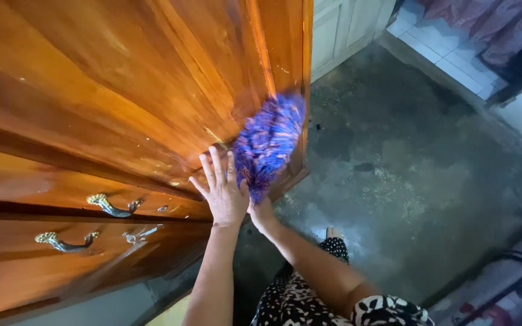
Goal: The person uses a feather duster to wipe dust from a bedsheet, pillows, a small bedside table, and a wooden wardrobe. The person moves the duster across each surface in sequence, covering the bed, then the table, then the wardrobe doors.
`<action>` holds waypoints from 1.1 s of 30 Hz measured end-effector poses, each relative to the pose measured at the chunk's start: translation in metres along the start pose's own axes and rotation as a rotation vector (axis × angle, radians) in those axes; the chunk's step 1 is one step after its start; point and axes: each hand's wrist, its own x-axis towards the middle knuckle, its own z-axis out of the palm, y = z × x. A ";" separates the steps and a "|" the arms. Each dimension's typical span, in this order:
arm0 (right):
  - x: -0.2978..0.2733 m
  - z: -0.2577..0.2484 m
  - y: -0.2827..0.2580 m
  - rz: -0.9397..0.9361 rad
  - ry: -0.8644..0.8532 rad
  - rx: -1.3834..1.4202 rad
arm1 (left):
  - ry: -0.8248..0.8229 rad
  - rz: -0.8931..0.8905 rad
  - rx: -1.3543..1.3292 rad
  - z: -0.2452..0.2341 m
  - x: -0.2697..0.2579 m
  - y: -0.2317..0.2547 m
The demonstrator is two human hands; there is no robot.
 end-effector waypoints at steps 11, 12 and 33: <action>0.016 -0.015 0.050 0.573 0.019 0.896 | -0.098 -0.052 -0.012 -0.013 0.002 0.009; 0.015 -0.024 0.041 0.570 0.051 0.895 | -0.108 -0.054 -0.011 -0.013 0.003 0.010; 0.041 -0.102 -0.016 0.240 0.210 0.197 | 0.231 -0.026 -0.220 0.012 0.026 0.056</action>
